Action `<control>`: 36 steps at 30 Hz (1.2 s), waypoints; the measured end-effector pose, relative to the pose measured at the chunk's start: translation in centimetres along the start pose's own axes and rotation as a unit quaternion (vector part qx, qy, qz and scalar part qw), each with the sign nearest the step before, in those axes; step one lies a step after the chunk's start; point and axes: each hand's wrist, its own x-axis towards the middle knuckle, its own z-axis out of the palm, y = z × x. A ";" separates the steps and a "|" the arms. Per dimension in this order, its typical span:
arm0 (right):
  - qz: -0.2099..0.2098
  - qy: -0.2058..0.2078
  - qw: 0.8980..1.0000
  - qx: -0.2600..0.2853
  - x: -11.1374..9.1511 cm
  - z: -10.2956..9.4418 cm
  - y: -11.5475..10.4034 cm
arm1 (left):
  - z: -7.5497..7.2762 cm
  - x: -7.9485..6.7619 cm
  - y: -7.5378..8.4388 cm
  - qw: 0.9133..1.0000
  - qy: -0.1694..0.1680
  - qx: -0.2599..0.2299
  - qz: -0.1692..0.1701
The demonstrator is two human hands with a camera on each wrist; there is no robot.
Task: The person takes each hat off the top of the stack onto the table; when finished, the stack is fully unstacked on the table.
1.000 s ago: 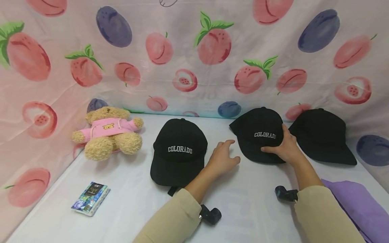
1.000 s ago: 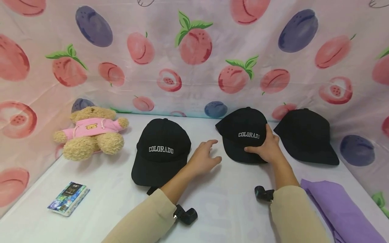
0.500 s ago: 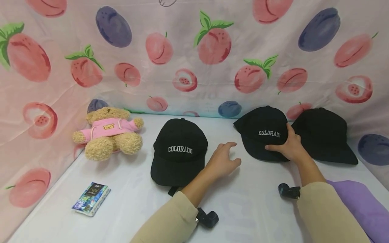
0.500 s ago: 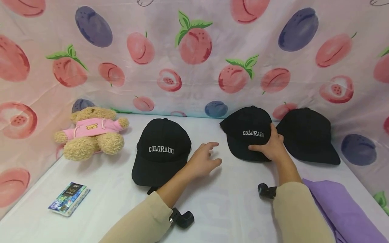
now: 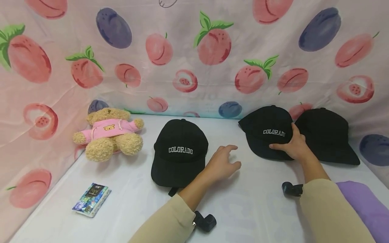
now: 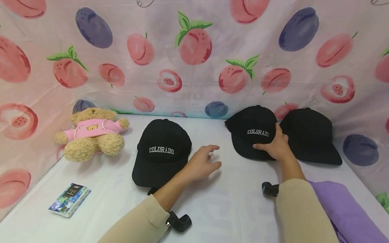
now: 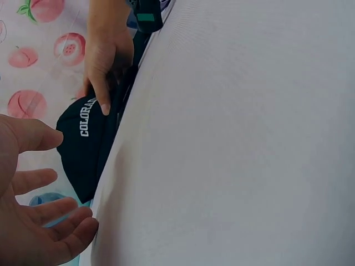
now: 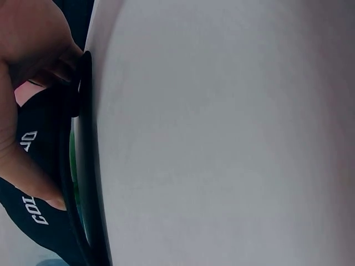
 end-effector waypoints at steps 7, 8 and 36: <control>0.006 -0.005 1.000 -0.003 0.2 -0.6 0.6 | -1.0 -0.4 0.1 1.000 -0.008 -0.016 0.010; 0.007 -0.005 1.000 -0.003 0.2 -0.8 0.8 | -1.2 -0.4 0.2 1.000 -0.011 -0.022 0.011; 0.015 -0.002 0.999 -0.031 0.8 -1.8 1.5 | -6.1 -3.2 0.4 0.998 0.005 -0.051 0.048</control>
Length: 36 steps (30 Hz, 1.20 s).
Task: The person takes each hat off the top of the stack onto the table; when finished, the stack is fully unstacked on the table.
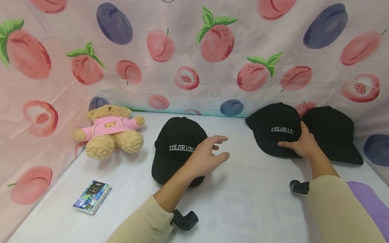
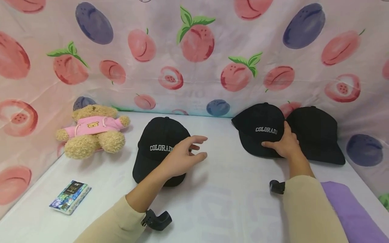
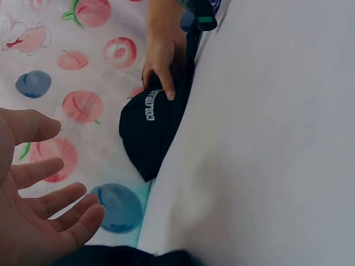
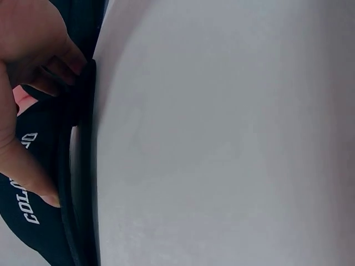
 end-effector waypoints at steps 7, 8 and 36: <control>-0.003 0.001 1.000 0.004 0.1 0.1 0.0 | -1.7 -1.2 -0.6 1.000 0.025 -0.003 0.004; -0.002 0.001 1.000 0.003 0.1 0.1 0.0 | -1.9 -1.4 -0.7 1.000 0.029 -0.007 0.004; 0.031 0.035 0.999 0.011 -1.0 0.7 -0.4 | -9.1 -2.6 -1.9 0.979 0.201 -0.044 0.015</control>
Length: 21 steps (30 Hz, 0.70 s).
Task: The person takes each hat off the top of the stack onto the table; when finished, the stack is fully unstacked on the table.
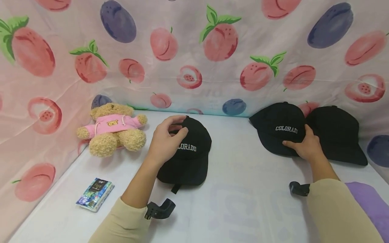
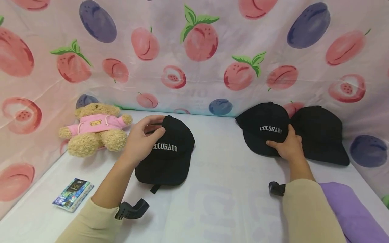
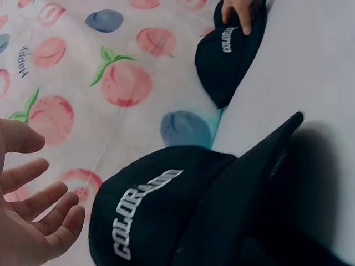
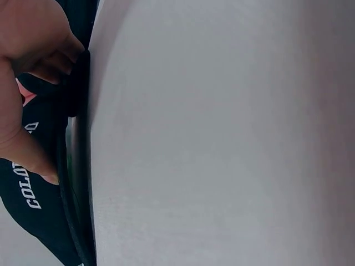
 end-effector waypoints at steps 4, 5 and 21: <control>-0.002 0.002 1.000 0.002 -0.2 0.0 -0.1 | -0.8 0.1 -0.3 1.000 0.016 0.004 -0.007; -0.003 0.003 1.000 0.002 -0.2 0.1 -0.2 | -1.0 0.1 -0.4 1.000 0.019 0.006 -0.010; -0.003 0.010 1.000 -0.018 -0.7 0.3 -0.5 | -2.8 -0.5 -1.9 0.997 -0.009 0.046 -0.067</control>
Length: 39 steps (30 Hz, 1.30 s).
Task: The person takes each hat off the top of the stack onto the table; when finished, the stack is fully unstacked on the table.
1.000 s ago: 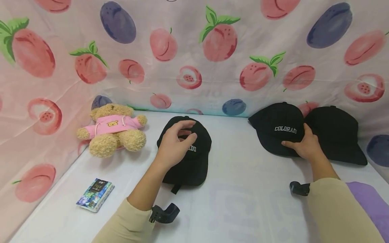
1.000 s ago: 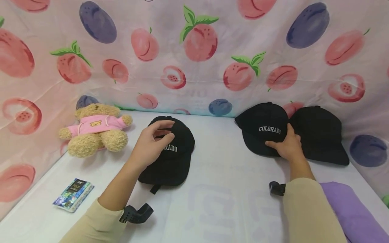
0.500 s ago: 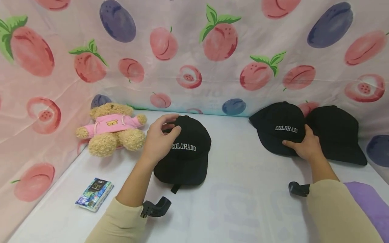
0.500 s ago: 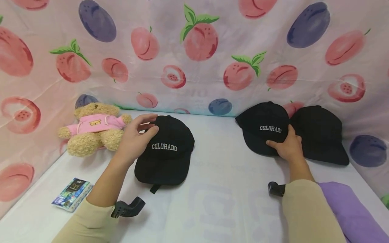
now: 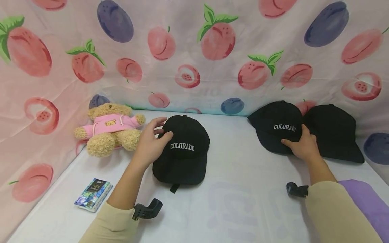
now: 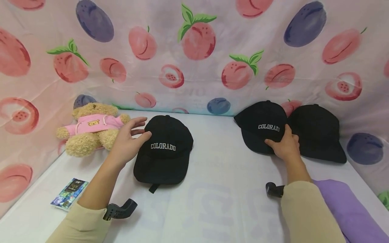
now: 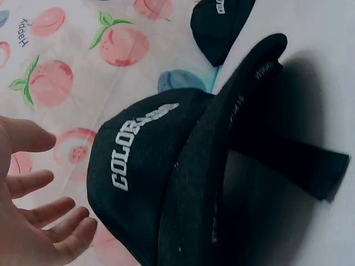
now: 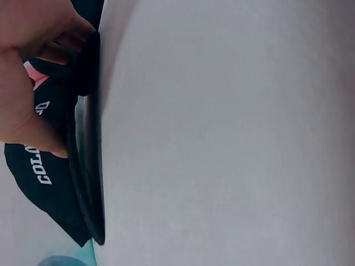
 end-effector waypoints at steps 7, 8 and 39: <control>0.004 0.008 1.000 -0.017 -0.6 0.1 -0.4 | -0.2 0.0 -0.6 0.996 -0.043 0.067 -0.028; 0.004 0.010 1.000 -0.019 -0.6 0.1 -0.6 | -0.2 0.0 -0.7 0.996 -0.050 0.067 -0.029; -0.006 0.111 0.992 0.054 -2.9 2.7 -4.2 | 0.4 0.4 -2.4 0.979 -0.118 0.158 -0.058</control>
